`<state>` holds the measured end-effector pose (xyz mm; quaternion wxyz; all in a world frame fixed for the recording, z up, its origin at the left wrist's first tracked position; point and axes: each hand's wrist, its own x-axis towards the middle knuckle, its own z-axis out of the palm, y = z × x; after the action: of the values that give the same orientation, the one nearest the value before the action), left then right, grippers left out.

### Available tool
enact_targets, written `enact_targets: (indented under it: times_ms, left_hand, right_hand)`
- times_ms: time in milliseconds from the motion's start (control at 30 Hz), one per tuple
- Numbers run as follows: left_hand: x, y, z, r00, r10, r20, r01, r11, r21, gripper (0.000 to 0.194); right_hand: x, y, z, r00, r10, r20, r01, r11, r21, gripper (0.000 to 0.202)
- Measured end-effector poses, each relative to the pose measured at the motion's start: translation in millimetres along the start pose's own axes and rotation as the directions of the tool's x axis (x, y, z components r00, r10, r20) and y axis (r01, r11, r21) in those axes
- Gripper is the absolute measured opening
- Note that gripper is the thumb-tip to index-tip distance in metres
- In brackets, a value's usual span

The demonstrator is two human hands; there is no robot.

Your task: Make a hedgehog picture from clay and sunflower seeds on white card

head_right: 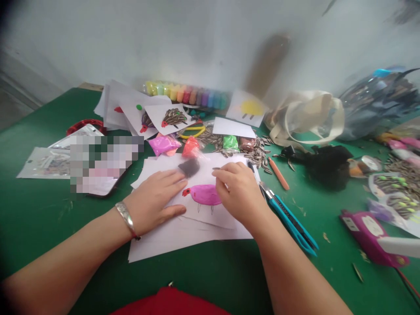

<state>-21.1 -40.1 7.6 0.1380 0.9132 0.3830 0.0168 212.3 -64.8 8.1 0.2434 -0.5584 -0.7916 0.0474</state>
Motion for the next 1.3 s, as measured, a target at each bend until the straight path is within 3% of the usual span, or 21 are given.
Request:
enact_targets:
  times_ms: [300,500,733,933,1167,1300]
  left_hand:
    - [1,-1,1.6,0.999,0.026,-0.029,-0.025,1.0,0.014,0.045]
    - [0,-1,-1.4,0.995,0.074,-0.071,-0.074,0.997,-0.002,0.034]
    - [-1,-9,-3.5,0.956,-0.148,-0.252,0.131,0.988,-0.081,0.031]
    - [-2,-8,-8.1,0.908,-0.304,-0.29,0.257,0.948,-0.188,0.032]
    - [21,5,-17.2,0.899,-0.317,-0.301,0.316,0.947,-0.056,0.031]
    - [42,7,-8.5,0.914,-0.294,-0.281,0.307,0.952,0.006,0.04]
  right_hand:
    - [3,8,2,0.993,0.115,-0.013,-0.115,0.993,-0.015,0.028]
    - [2,6,4,0.988,0.153,0.001,-0.153,0.987,0.054,0.028]
    - [-1,-8,-14,0.983,0.163,-0.085,-0.153,0.981,0.121,0.026]
    - [-3,-8,-12,0.983,0.152,-0.099,-0.139,0.983,0.124,0.026]
    - [1,11,-3,0.98,0.189,-0.064,-0.179,0.975,0.129,0.026]
    - [1,9,-3,0.987,0.146,-0.062,-0.139,0.984,0.114,0.028]
